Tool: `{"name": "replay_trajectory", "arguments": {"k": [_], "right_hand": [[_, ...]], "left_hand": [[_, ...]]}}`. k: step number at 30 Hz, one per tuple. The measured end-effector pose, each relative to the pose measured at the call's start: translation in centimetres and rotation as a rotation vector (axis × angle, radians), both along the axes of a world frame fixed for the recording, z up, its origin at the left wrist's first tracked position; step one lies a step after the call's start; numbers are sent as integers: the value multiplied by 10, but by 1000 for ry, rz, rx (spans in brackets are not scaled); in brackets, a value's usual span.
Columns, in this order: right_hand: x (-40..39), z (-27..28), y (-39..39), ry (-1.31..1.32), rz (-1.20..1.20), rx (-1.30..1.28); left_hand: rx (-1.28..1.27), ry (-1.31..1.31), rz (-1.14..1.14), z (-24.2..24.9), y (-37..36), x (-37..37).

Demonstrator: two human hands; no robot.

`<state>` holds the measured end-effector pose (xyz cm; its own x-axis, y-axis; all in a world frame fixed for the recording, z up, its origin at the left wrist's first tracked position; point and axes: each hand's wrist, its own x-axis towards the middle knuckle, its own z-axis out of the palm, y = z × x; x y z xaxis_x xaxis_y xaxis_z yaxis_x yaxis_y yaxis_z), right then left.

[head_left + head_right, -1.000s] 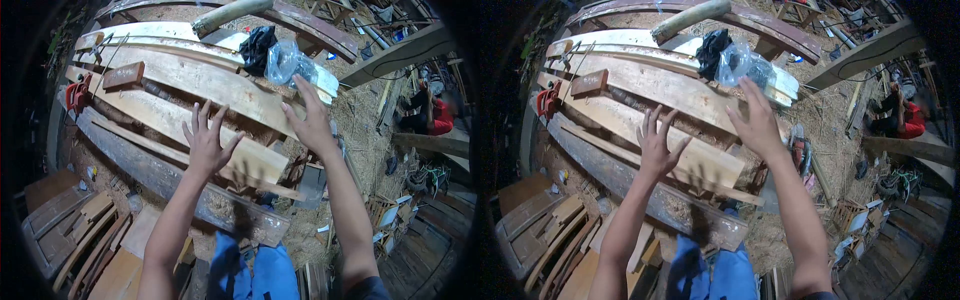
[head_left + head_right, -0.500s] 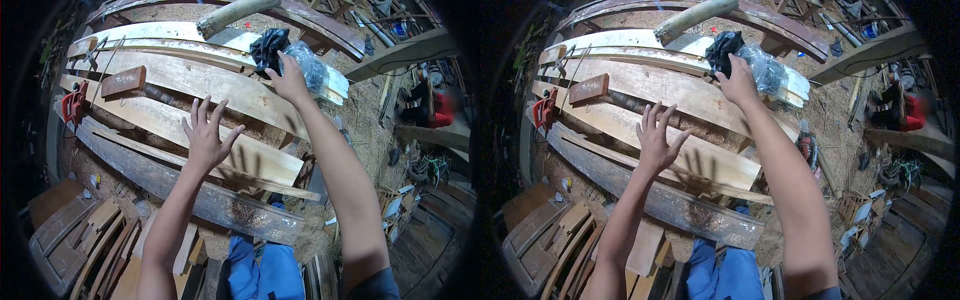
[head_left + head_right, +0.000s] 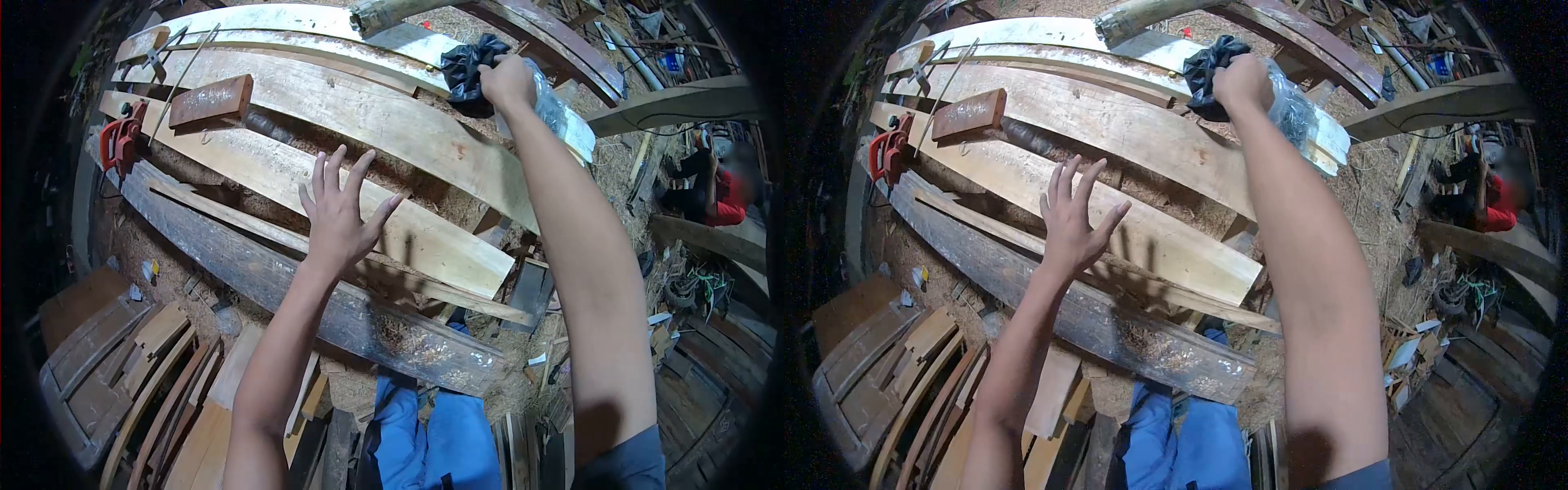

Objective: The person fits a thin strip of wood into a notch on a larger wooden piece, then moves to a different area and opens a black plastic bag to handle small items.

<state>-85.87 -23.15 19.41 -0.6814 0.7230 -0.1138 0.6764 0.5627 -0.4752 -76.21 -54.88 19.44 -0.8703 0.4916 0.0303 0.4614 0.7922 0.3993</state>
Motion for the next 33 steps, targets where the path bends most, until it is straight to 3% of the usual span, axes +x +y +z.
{"name": "replay_trajectory", "arguments": {"k": [4,8,15,18,20,23,27,30,33], "right_hand": [[-5,2,1,163,-24,48],[-1,31,-1,451,106,61],[11,35,14,838,189,-59],[31,73,-10,960,303,39],[43,84,-17,975,307,36],[70,93,-26,999,364,-244],[119,115,-64,959,383,-188],[163,117,-89,773,368,-241],[204,118,-111,707,468,-235]], "left_hand": [[-1,6,22,1,-10,2],[15,-6,27,7,-13,2],[30,1,-2,14,-14,4],[34,0,-12,14,-15,6],[39,-5,-17,14,-17,9],[35,2,-15,15,-24,14],[24,0,-16,16,-37,22],[-14,53,-9,20,-47,29],[94,-28,-21,9,-64,38]]}}
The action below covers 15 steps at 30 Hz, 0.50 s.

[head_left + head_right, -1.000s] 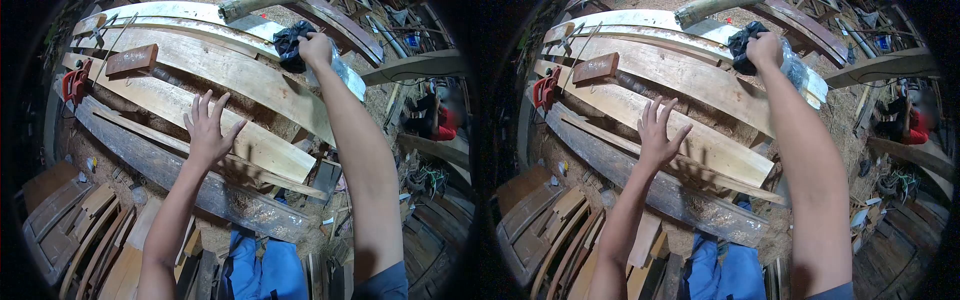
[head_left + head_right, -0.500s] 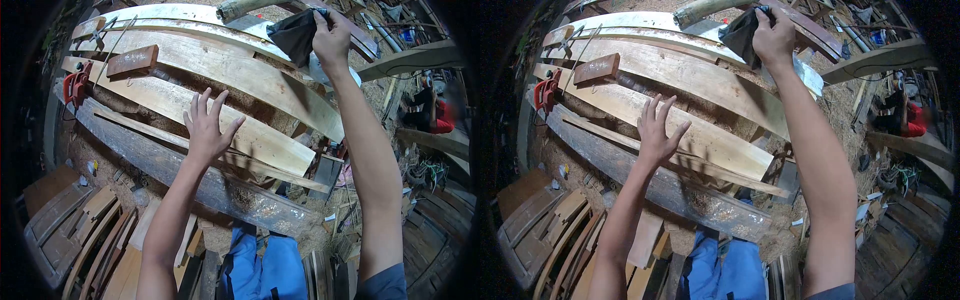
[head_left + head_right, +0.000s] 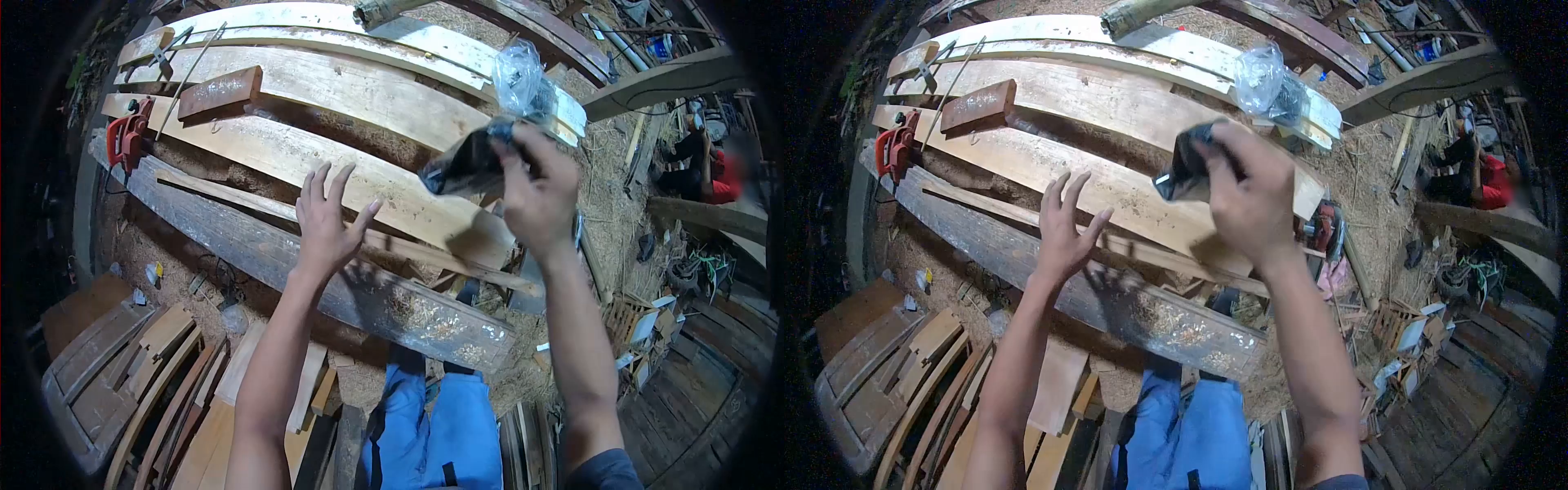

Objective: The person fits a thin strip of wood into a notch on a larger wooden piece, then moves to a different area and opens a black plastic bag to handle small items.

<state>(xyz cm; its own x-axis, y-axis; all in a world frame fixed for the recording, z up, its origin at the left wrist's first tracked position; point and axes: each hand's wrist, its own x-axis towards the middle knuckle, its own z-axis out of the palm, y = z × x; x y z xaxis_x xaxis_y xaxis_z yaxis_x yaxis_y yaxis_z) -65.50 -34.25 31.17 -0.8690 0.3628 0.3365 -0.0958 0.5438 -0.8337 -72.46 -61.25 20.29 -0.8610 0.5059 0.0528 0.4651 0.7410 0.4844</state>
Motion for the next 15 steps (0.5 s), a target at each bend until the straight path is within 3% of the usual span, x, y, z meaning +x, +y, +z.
{"name": "replay_trajectory", "arguments": {"k": [3,7,8,10,15], "right_hand": [[39,-35,-24,6,88,49],[80,-84,-48,-221,247,115],[87,-90,-49,-203,242,128],[90,-89,-55,-223,214,95],[96,-78,-64,-333,232,-93]], "left_hand": [[-6,-71,26,-6,-6,12],[74,-104,20,-2,-9,26],[146,-234,5,5,-8,27],[301,-373,0,12,1,32],[297,-627,-28,36,42,50]]}}
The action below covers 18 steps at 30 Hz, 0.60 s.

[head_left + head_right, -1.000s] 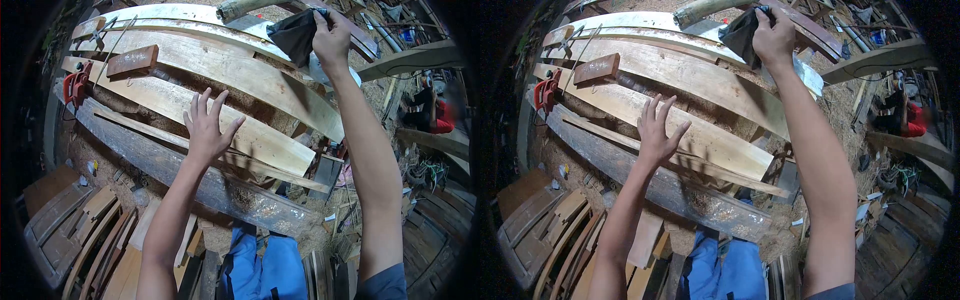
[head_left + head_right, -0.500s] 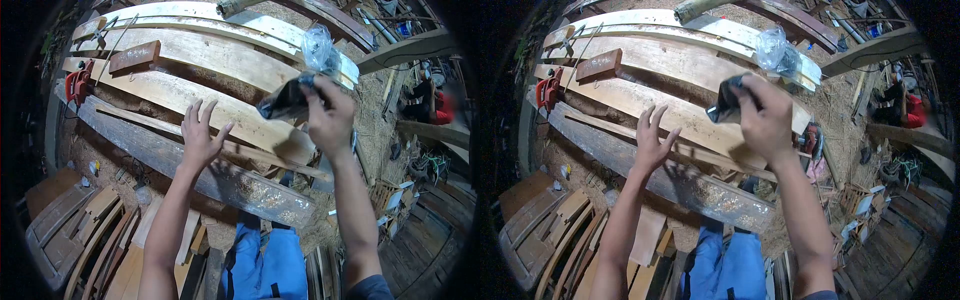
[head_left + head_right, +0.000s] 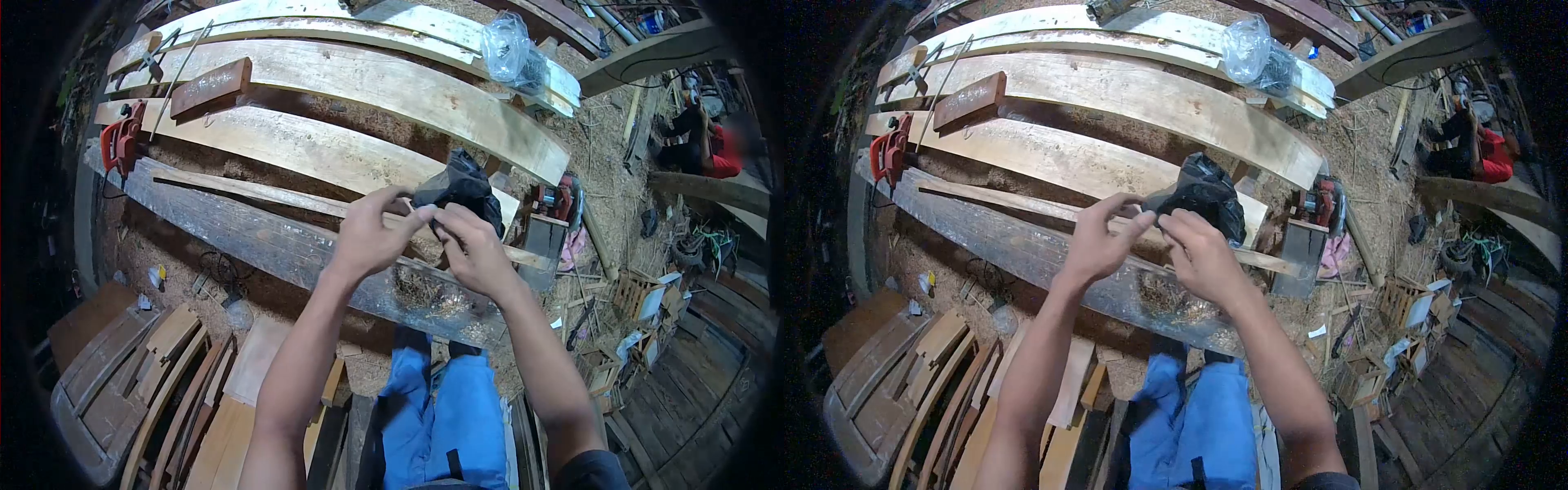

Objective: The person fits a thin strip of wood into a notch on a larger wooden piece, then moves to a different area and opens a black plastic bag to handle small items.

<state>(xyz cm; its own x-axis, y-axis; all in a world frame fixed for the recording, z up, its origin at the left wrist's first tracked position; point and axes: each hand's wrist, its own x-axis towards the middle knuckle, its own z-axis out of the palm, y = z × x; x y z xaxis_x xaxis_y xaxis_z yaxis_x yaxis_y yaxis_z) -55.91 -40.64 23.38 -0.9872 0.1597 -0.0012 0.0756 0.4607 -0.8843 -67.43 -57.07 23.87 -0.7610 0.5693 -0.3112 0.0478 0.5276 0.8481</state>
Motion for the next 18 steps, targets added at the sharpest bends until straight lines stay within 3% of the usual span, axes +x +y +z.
{"name": "replay_trajectory", "arguments": {"k": [2,4,6,8,12,14,17,18], "right_hand": [[3,17,3,-139,24,-83],[13,5,6,92,-161,-46],[21,1,15,66,-324,-161],[31,-11,24,38,-445,-79],[30,-36,36,91,-305,46],[30,-57,37,-92,-269,286],[25,-47,40,-133,-255,416],[22,-35,40,-181,-248,508]], "left_hand": [[55,113,-25,-5,11,3],[45,95,-18,-9,17,3],[8,136,-18,-15,19,5],[35,124,-4,-20,17,5],[-12,49,53,-15,14,6],[63,59,79,-23,12,8],[113,-371,293,-36,7,7],[110,-372,290,-39,6,5]]}}
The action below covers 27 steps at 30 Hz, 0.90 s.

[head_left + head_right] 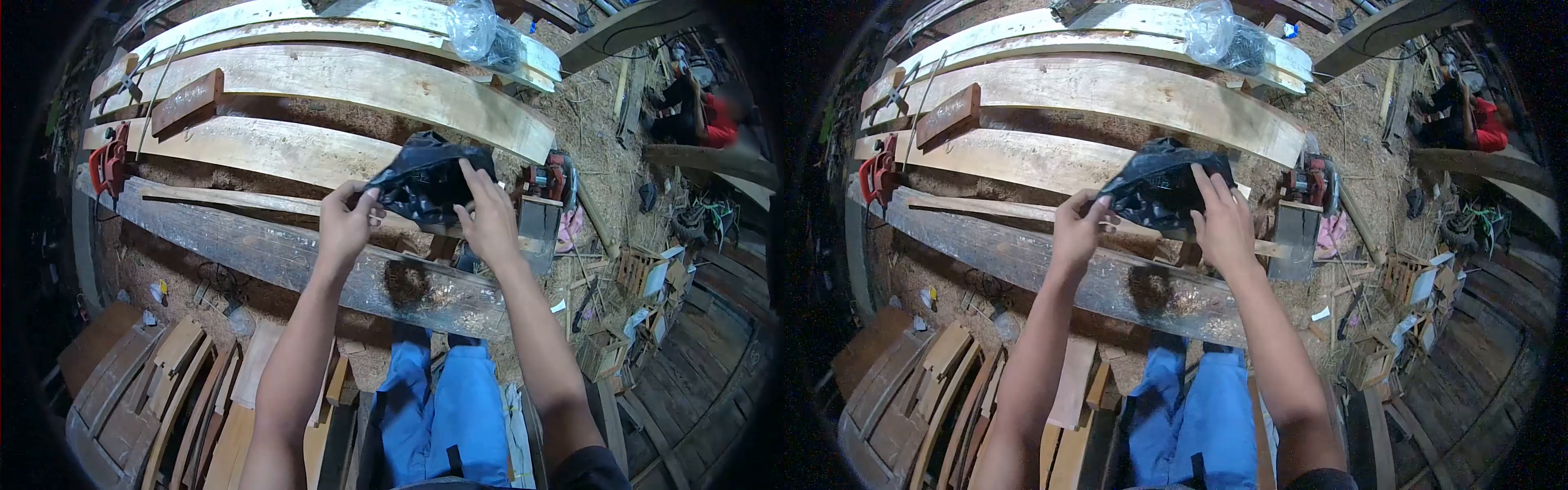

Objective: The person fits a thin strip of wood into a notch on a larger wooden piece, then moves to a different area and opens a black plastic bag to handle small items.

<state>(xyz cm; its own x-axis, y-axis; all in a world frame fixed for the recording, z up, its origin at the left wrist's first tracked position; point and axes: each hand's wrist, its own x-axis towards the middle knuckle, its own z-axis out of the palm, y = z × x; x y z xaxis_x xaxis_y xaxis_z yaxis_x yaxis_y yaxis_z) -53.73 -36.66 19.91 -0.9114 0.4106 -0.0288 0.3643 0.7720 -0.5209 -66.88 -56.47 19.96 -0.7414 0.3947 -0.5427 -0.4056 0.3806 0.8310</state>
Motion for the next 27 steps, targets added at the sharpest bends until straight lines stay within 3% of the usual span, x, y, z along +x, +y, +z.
{"name": "replay_trajectory", "arguments": {"k": [2,4,7,9,10,11,13,14,15,16,17,18,20,27], "right_hand": [[2,6,5,-62,14,46],[2,6,11,-234,-105,-63],[2,9,16,25,-74,-82],[-1,9,16,133,-46,-136],[-4,8,16,217,4,-145],[-7,6,17,302,54,-154],[-14,0,15,291,85,-173],[-15,-5,15,277,116,-191],[-16,-12,15,277,115,-194],[-17,-19,16,142,125,-160],[-17,-24,17,9,135,-124],[-18,-21,18,11,132,-122],[-18,-15,21,-254,105,-79],[-19,-1,18,-389,-36,-53]], "left_hand": [[67,-31,118,-7,-3,-3],[104,-64,172,-2,1,-4],[6,-28,148,-3,4,-3],[-224,563,216,-6,13,8],[-226,562,213,8,21,15],[-154,721,202,23,28,22],[70,986,106,27,38,28],[68,986,104,26,44,29],[-27,1045,-146,25,49,29],[-121,1093,-399,24,53,28],[-282,1113,-476,9,53,30],[-279,1116,-477,4,52,29],[-648,975,-665,-8,43,25],[-531,1074,-518,-11,30,23]]}}
